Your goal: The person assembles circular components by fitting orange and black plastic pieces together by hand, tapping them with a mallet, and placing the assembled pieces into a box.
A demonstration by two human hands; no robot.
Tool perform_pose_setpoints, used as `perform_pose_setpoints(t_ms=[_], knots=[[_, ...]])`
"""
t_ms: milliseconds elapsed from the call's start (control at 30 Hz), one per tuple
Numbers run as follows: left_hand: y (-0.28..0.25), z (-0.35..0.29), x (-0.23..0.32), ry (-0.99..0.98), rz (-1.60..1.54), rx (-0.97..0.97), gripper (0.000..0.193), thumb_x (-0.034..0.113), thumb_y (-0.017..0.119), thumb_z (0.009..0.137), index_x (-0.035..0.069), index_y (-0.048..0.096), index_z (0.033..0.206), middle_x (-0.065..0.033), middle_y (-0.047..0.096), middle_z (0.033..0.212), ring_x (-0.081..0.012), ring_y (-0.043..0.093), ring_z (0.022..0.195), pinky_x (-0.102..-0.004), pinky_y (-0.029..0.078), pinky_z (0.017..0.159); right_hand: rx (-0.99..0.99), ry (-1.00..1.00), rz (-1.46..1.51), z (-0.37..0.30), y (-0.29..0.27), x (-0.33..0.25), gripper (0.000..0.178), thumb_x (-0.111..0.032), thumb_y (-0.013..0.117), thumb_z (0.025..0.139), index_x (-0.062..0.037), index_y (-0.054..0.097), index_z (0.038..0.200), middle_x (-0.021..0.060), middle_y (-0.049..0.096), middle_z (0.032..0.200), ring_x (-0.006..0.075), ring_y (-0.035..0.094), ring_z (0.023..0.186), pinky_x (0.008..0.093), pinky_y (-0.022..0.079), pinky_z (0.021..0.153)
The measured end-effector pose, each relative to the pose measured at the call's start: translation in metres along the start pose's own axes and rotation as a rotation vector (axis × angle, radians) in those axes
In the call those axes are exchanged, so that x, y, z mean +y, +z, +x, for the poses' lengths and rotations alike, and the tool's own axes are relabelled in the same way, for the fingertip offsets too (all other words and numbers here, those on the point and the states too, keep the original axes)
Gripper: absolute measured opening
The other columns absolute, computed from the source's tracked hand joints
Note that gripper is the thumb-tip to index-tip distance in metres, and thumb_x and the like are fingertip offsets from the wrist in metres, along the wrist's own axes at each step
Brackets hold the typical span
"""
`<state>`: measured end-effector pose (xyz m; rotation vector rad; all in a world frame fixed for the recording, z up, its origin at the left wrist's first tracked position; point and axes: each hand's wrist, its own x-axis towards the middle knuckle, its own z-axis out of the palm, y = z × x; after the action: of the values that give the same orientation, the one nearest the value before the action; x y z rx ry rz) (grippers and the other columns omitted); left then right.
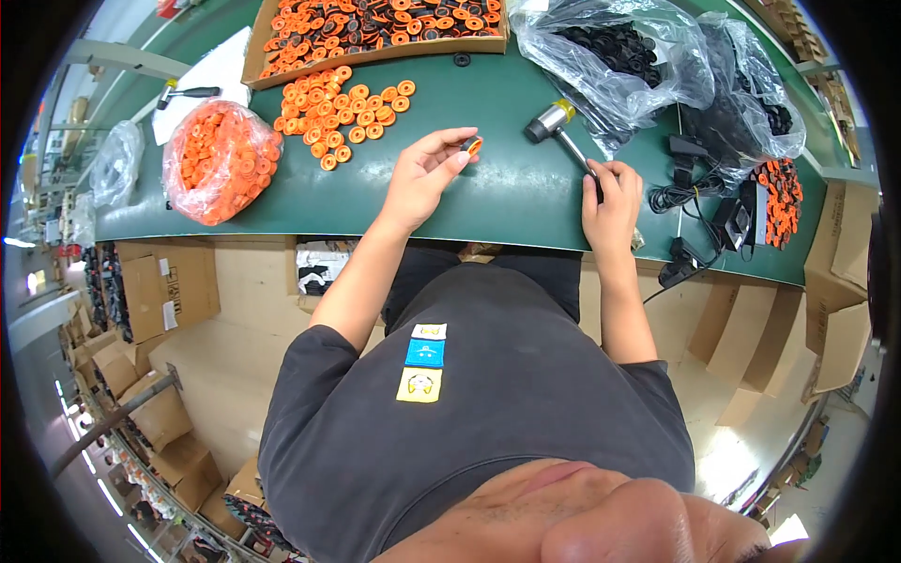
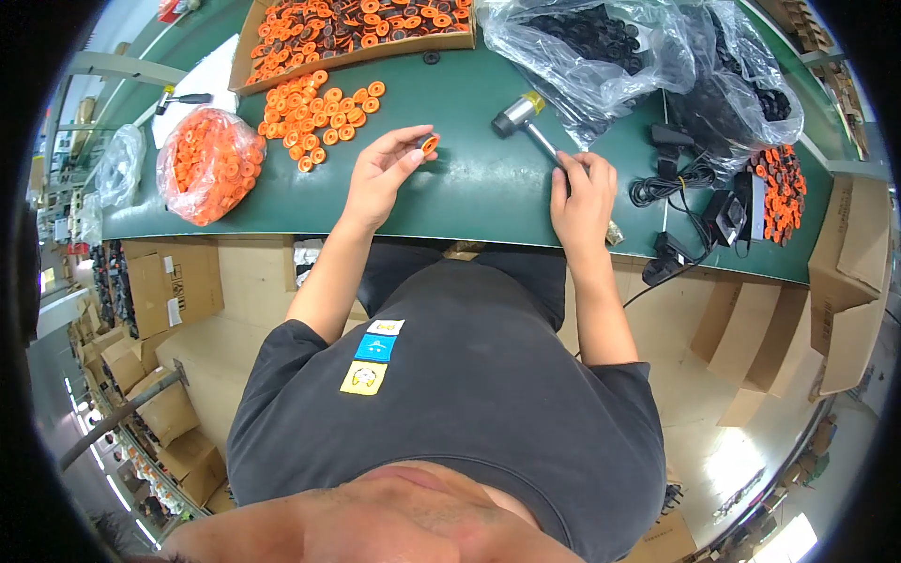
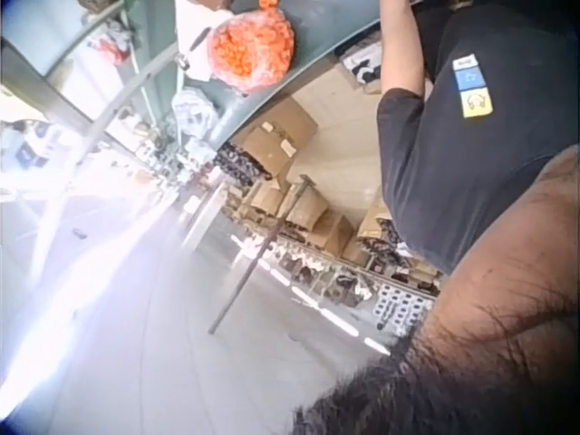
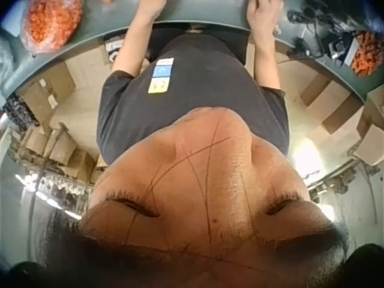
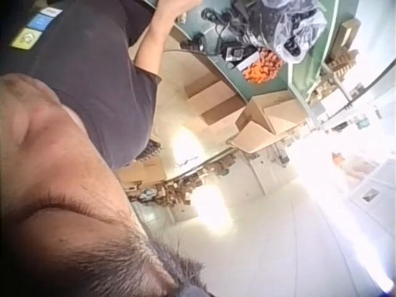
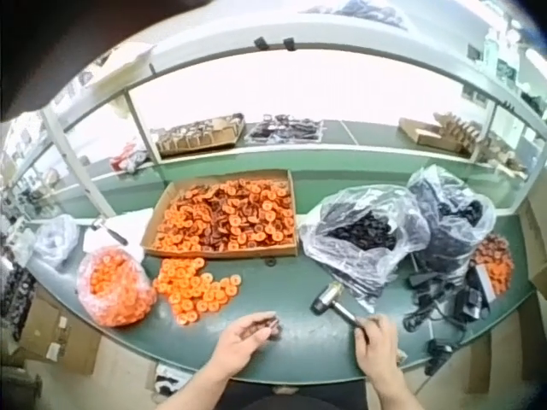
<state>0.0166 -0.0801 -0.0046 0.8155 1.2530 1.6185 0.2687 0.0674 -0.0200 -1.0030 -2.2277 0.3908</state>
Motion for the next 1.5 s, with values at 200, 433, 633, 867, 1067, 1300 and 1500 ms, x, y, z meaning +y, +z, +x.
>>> perform_pose_setpoints(t_ms=[200,433,633,867,1067,1300,1500], knots=[[0.013,0.009,0.015,0.109,-0.024,-0.040,0.035,0.010,0.063,0.099,-0.001,0.061,0.132,-0.0112,0.067,0.123,-0.0193,0.063,0.113,-0.0323,0.050,0.100,0.019,-0.204,0.100,-0.005,0.013,-0.001,0.016,0.001,0.067,0.075,-0.0077,0.070,0.089,0.0090,0.063,0.101,0.0311,0.059,0.100,0.0431,0.044,0.090],[-0.014,0.107,0.056,0.331,0.390,0.277,0.030,0.007,0.070,0.093,-0.002,0.065,0.122,-0.0093,0.072,0.112,-0.0143,0.067,0.104,-0.0283,0.053,0.094,-0.022,-0.240,0.188,-0.003,0.010,-0.005,0.009,0.001,0.066,0.072,-0.0063,0.066,0.077,0.0058,0.064,0.091,0.0289,0.061,0.094,0.0419,0.044,0.089],[-0.045,0.134,0.063,0.518,1.151,0.462,0.024,0.020,0.075,0.087,0.003,0.073,0.105,-0.0108,0.072,0.096,-0.0206,0.070,0.085,-0.0330,0.055,0.078,-0.015,-0.236,0.163,-0.002,0.011,-0.003,0.009,0.001,0.066,0.073,-0.0068,0.065,0.078,0.0050,0.064,0.090,0.0282,0.061,0.093,0.0422,0.044,0.088],[-0.060,0.084,0.009,0.382,1.614,0.293,0.015,0.008,0.064,0.081,0.005,0.074,0.092,-0.0109,0.071,0.100,-0.0330,0.065,0.098,-0.0455,0.050,0.090,0.001,-0.210,0.157,0.000,0.012,-0.010,0.011,0.000,0.068,0.074,-0.0069,0.068,0.083,0.0068,0.064,0.090,0.0290,0.061,0.094,0.0424,0.044,0.087],[-0.031,0.054,-0.001,0.656,1.492,0.202,0.018,0.005,0.067,0.082,0.005,0.072,0.100,-0.0094,0.071,0.100,-0.0300,0.063,0.104,-0.0444,0.047,0.092,-0.102,-0.411,0.253,0.049,0.042,-0.060,0.021,-0.001,0.070,0.076,-0.0054,0.070,0.097,0.0108,0.065,0.102,0.0326,0.061,0.099,0.0448,0.047,0.088],[0.000,-0.006,-0.020,0.263,0.454,0.219,0.023,0.002,0.060,0.093,0.003,0.066,0.116,-0.0073,0.061,0.099,-0.0199,0.066,0.091,-0.0342,0.054,0.085,-0.224,-0.494,0.133,0.136,0.130,-0.079,0.037,-0.002,0.065,0.082,-0.0030,0.068,0.119,0.0175,0.064,0.117,0.0367,0.062,0.109,0.0446,0.051,0.096],[-0.021,-0.009,-0.032,0.104,-0.077,0.223,0.025,0.005,0.057,0.100,0.001,0.062,0.124,-0.0062,0.062,0.113,-0.0154,0.065,0.098,-0.0305,0.052,0.090,-0.340,-0.420,-0.015,0.129,0.136,-0.090,0.024,-0.009,0.065,0.084,-0.0054,0.072,0.107,0.0168,0.060,0.099,0.0367,0.063,0.096,0.0467,0.054,0.084]])
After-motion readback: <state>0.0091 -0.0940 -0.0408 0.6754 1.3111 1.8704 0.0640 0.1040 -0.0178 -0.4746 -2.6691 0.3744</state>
